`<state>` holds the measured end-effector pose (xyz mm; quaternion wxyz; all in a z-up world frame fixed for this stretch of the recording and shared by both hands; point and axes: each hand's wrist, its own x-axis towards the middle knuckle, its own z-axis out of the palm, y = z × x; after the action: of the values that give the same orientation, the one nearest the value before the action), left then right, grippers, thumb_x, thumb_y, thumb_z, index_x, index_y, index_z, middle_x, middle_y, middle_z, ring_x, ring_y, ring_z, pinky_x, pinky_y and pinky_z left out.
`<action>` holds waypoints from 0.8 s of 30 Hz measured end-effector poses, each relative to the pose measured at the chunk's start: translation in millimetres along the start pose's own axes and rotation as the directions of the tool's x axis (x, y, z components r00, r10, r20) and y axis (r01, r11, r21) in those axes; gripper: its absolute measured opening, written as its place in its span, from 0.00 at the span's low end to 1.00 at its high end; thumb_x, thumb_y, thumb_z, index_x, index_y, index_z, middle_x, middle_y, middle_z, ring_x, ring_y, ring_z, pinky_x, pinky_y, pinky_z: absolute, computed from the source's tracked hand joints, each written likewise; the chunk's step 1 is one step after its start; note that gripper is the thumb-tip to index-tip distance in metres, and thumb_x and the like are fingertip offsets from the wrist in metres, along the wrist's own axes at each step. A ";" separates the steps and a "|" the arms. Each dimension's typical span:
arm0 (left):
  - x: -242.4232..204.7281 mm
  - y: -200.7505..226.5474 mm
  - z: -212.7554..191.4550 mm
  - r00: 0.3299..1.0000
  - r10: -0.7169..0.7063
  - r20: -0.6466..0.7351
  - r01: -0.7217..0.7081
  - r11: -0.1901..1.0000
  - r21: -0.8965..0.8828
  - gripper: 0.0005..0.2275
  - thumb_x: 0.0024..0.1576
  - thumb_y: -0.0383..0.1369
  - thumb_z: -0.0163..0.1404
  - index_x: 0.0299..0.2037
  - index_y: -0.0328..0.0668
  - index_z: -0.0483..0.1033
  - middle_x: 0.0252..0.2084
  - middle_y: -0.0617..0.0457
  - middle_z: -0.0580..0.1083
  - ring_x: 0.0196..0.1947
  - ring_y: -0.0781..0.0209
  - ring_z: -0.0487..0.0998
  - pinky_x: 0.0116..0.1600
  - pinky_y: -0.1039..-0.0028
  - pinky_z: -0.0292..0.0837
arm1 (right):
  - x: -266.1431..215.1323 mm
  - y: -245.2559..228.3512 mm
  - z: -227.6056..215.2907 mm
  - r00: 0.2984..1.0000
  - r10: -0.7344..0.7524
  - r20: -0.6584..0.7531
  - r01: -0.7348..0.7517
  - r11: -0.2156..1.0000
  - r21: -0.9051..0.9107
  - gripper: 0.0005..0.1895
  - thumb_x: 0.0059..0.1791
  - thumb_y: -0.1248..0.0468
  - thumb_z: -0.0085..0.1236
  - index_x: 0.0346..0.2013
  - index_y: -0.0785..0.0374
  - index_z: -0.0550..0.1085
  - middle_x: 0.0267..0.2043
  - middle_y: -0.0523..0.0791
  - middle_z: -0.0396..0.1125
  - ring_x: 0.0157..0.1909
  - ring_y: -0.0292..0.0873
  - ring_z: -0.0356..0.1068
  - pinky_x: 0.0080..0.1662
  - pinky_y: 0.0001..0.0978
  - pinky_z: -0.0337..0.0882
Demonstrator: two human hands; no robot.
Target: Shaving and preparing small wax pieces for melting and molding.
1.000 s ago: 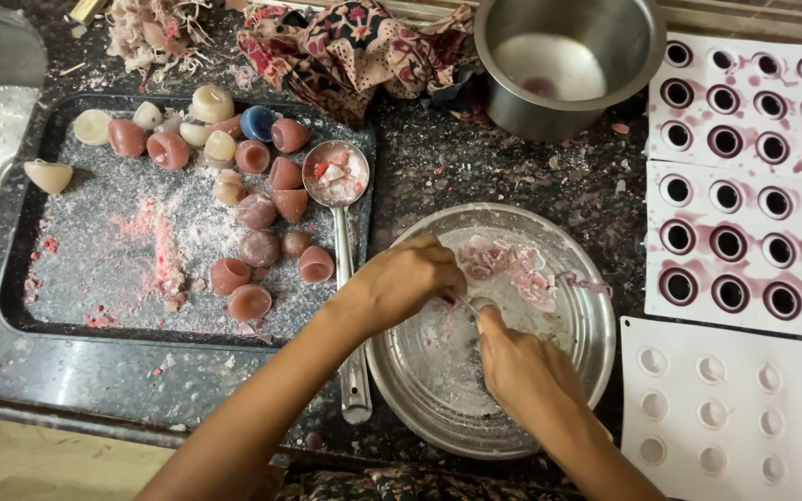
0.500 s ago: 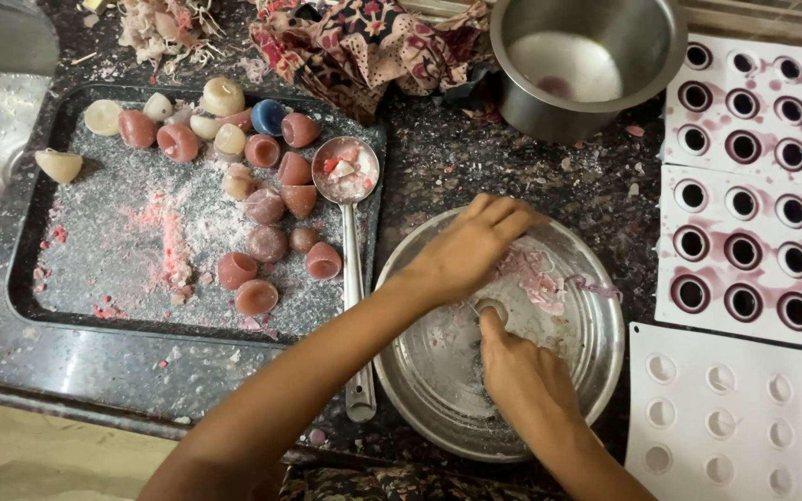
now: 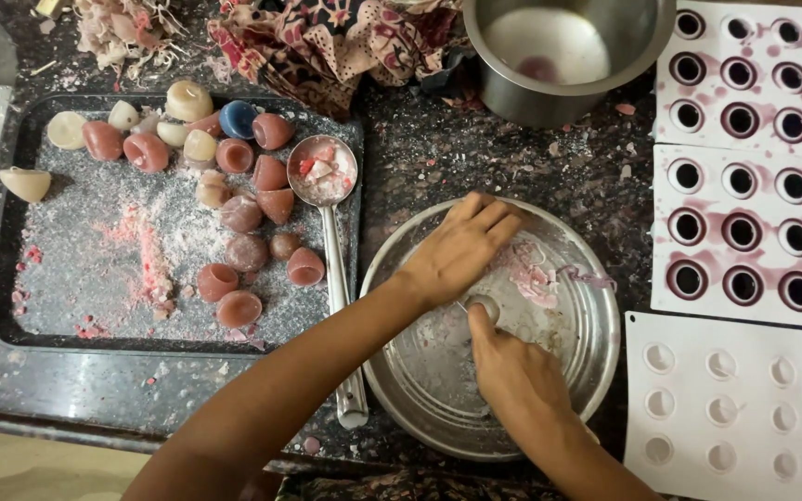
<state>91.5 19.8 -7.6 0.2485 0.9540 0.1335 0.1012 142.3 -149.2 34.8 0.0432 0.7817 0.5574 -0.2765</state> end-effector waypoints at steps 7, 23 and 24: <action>1.2 2.6 -6.8 0.996 -0.004 0.089 0.002 1.000 0.026 0.24 0.50 0.25 0.46 0.60 0.35 0.67 0.58 0.46 0.69 0.59 0.46 0.65 0.67 0.62 0.61 | 7.2 0.1 -6.3 0.976 0.080 0.202 -0.088 0.995 0.035 0.09 0.59 0.60 0.32 0.51 0.60 0.57 0.24 0.53 0.73 0.27 0.57 0.77 0.31 0.51 0.77; -4.4 -10.5 0.3 0.996 0.064 0.055 -0.061 0.997 -0.052 0.21 0.56 0.26 0.43 0.62 0.43 0.69 0.60 0.50 0.69 0.59 0.46 0.65 0.67 0.61 0.59 | 9.1 -7.8 -3.9 0.992 0.001 0.124 -0.006 0.999 0.044 0.13 0.54 0.67 0.38 0.53 0.62 0.59 0.27 0.57 0.73 0.32 0.60 0.77 0.36 0.54 0.77; -4.0 -12.9 1.7 0.995 0.075 0.068 -0.071 0.996 -0.059 0.20 0.57 0.27 0.43 0.60 0.44 0.70 0.61 0.51 0.69 0.59 0.47 0.65 0.66 0.61 0.59 | 10.2 -8.2 -0.3 0.996 -0.009 0.084 0.008 1.000 0.007 0.17 0.51 0.70 0.41 0.55 0.62 0.58 0.28 0.58 0.73 0.33 0.62 0.77 0.38 0.56 0.76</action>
<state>85.6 28.7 -16.1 0.2760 0.9539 0.0867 0.0804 137.4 -137.3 32.1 0.0629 0.7671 0.5573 -0.3114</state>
